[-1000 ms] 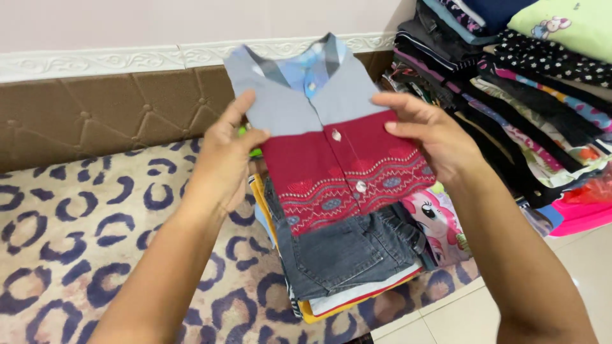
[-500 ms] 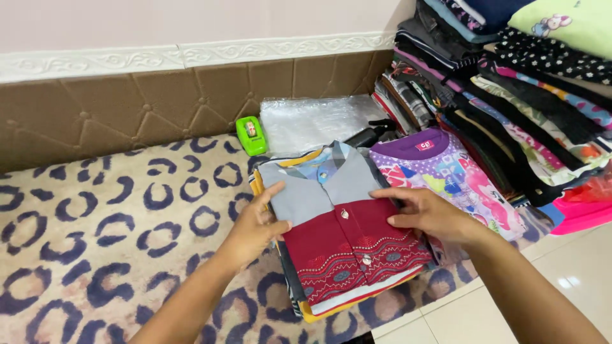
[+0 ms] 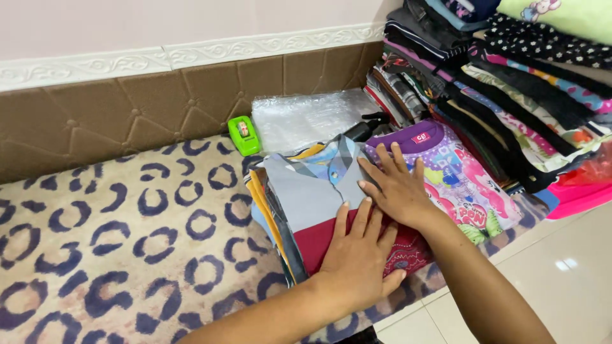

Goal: Unpacking, folding, and stacking various clothing items on a flat surface to organize them.

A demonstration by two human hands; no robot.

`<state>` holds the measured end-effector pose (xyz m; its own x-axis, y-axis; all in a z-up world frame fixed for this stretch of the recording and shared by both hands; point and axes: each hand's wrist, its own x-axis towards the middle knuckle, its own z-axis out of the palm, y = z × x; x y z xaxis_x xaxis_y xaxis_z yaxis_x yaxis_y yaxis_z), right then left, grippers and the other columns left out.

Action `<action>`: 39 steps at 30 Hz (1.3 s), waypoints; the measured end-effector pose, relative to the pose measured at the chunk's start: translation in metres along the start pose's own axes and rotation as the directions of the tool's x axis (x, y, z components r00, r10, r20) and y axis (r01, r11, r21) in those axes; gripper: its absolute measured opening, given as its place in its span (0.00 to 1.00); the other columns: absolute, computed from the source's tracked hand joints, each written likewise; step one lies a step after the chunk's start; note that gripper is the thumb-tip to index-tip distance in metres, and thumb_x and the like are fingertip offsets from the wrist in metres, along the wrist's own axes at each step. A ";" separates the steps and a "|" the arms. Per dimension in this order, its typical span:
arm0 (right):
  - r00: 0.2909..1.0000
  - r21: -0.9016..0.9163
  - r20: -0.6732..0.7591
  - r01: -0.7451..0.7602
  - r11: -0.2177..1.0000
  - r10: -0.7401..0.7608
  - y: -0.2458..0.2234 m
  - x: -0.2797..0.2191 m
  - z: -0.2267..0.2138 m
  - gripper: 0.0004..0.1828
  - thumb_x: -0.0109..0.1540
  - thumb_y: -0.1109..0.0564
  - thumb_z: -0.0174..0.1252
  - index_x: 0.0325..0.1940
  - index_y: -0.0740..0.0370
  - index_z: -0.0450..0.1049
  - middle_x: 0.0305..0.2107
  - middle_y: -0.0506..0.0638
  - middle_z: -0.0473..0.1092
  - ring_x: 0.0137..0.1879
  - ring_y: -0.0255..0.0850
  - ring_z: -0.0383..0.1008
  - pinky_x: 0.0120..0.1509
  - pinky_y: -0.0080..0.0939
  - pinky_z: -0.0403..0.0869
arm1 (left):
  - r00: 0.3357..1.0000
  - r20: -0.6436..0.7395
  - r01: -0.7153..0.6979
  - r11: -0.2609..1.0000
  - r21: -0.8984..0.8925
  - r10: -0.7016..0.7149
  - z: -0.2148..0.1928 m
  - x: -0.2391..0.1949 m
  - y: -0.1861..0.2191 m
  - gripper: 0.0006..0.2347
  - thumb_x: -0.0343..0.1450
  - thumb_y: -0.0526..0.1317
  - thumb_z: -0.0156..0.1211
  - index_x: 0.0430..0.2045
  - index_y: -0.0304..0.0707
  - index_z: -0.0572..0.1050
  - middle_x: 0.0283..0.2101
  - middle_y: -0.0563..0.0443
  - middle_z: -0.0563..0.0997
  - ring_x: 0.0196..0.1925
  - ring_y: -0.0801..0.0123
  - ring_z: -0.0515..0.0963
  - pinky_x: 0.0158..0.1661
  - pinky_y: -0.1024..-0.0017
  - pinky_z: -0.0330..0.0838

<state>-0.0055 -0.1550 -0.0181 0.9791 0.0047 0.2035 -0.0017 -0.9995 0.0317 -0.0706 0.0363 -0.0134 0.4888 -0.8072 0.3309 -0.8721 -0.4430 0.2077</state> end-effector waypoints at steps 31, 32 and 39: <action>0.982 0.520 -0.024 0.171 0.837 -0.186 -0.026 -0.054 -0.030 0.30 0.66 0.47 0.49 0.74 0.47 0.60 0.73 0.56 0.56 0.79 0.50 0.52 0.78 0.48 0.49 | 0.628 0.138 0.147 -0.057 -0.987 -0.766 0.085 -0.071 -0.147 0.36 0.72 0.61 0.43 0.73 0.40 0.50 0.76 0.48 0.55 0.77 0.63 0.51 0.70 0.66 0.45; 0.980 0.518 -0.022 0.182 0.836 -0.199 -0.027 -0.054 -0.030 0.30 0.66 0.47 0.49 0.74 0.47 0.60 0.73 0.56 0.56 0.79 0.50 0.52 0.78 0.48 0.49 | 0.638 0.029 0.090 0.037 -0.995 -0.769 0.086 -0.069 -0.148 0.36 0.72 0.61 0.44 0.72 0.39 0.49 0.75 0.45 0.57 0.76 0.60 0.54 0.70 0.65 0.47; 0.974 0.353 0.225 -0.068 0.933 -0.014 -0.042 -0.042 -0.066 0.34 0.61 0.41 0.55 0.73 0.38 0.62 0.68 0.49 0.61 0.70 0.49 0.64 0.68 0.44 0.65 | 0.718 -0.015 0.151 0.177 -0.973 -0.696 0.067 -0.088 -0.180 0.31 0.74 0.58 0.48 0.67 0.36 0.58 0.68 0.40 0.69 0.71 0.56 0.66 0.68 0.64 0.56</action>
<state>-0.0599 -0.1111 0.0368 0.9997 0.0117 -0.0224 0.0036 -0.9440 -0.3298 0.0423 0.1609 -0.1420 0.9581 -0.2656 0.1068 -0.0598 0.1792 0.9820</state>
